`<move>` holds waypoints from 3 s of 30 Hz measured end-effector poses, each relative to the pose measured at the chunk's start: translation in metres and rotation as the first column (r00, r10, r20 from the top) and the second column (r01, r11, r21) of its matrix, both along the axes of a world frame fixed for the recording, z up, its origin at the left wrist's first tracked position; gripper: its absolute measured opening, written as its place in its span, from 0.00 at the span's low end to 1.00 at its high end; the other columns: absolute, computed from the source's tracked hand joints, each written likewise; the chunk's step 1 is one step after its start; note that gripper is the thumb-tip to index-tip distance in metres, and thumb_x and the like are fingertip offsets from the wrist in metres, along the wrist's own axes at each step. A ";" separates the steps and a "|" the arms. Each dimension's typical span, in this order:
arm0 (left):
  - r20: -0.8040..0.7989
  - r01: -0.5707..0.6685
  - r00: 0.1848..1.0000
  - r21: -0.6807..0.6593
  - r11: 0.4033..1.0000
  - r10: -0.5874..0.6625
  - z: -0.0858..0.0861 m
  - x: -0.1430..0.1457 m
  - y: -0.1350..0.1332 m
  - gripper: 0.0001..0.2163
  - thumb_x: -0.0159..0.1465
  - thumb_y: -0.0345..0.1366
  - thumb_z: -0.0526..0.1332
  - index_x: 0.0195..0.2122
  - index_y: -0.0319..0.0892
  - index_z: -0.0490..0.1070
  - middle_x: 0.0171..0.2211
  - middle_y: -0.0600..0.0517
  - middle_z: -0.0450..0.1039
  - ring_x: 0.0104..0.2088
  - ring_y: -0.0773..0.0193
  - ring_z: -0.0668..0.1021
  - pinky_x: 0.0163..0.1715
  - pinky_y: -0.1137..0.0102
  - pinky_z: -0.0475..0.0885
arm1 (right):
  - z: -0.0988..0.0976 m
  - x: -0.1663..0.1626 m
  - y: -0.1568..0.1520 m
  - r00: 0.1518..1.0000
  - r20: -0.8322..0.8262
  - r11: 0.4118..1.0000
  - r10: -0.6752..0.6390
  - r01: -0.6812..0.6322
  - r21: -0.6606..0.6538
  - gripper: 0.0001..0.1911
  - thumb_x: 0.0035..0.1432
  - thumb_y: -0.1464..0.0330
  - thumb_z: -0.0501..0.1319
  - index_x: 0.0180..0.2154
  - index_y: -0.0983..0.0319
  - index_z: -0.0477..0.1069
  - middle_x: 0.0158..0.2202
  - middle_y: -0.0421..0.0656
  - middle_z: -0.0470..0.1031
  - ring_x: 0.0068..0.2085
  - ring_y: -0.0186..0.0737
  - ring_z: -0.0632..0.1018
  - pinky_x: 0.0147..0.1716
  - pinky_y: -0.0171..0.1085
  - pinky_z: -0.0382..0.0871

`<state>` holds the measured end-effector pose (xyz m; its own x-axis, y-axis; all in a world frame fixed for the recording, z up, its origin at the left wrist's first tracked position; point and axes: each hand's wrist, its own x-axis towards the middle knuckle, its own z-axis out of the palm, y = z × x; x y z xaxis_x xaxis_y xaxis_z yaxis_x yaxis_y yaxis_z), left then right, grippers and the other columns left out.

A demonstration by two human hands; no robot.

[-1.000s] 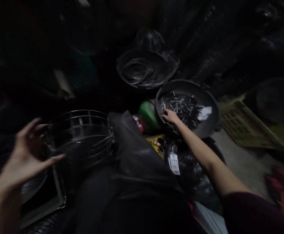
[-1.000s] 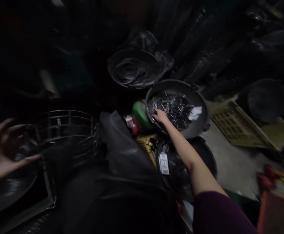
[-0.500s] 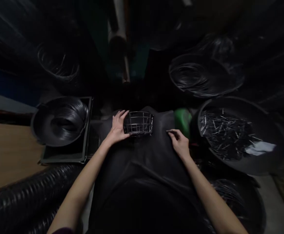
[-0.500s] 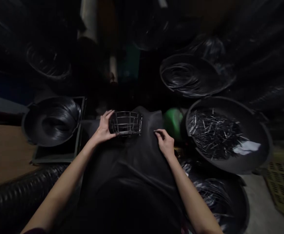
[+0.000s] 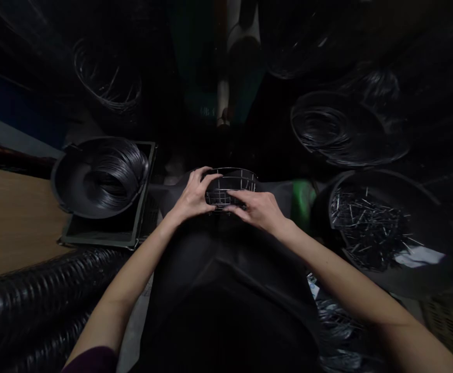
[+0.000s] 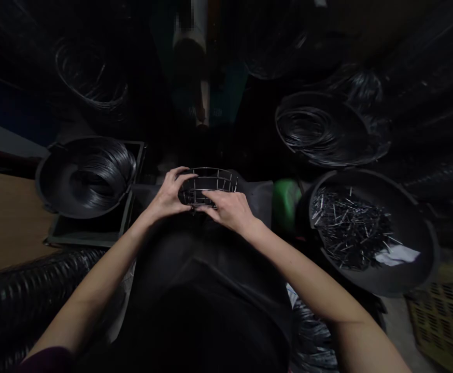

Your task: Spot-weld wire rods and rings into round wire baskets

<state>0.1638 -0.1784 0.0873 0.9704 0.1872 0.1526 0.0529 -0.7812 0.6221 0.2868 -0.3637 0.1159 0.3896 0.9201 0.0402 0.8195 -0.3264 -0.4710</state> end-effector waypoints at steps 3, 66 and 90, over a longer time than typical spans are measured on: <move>0.051 -0.029 0.998 0.005 1.000 0.028 0.017 0.004 0.010 0.37 0.48 0.37 0.74 0.59 0.46 0.62 0.61 0.40 0.58 0.62 0.43 0.64 0.62 0.46 0.64 | 0.009 0.002 0.006 0.975 0.204 0.995 0.093 -0.084 -0.053 0.25 0.62 0.57 0.61 0.58 0.59 0.72 0.53 0.47 0.78 0.36 0.46 0.83 0.28 0.39 0.72; 0.246 -0.085 0.964 -0.085 0.993 0.104 0.051 0.127 0.118 0.37 0.40 0.43 0.78 0.51 0.41 0.68 0.52 0.44 0.68 0.55 0.47 0.72 0.58 0.53 0.68 | 0.046 0.102 0.097 0.901 0.180 0.880 -0.395 0.315 0.355 0.10 0.60 0.60 0.64 0.37 0.59 0.78 0.35 0.43 0.73 0.33 0.37 0.73 0.29 0.34 0.61; 0.308 -0.031 0.951 0.064 0.997 0.010 0.035 0.033 0.053 0.32 0.44 0.41 0.76 0.50 0.46 0.68 0.58 0.43 0.65 0.59 0.43 0.67 0.60 0.48 0.64 | 0.060 0.030 0.014 0.839 -0.530 0.988 -0.122 0.153 0.014 0.18 0.55 0.56 0.64 0.42 0.61 0.80 0.32 0.42 0.80 0.32 0.39 0.78 0.34 0.37 0.72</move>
<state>0.1971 -0.1253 0.1220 0.8707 0.1854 0.4555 -0.1162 -0.8225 0.5568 0.3170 -0.3495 0.1756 0.4888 0.8577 -0.1595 0.3918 -0.3791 -0.8383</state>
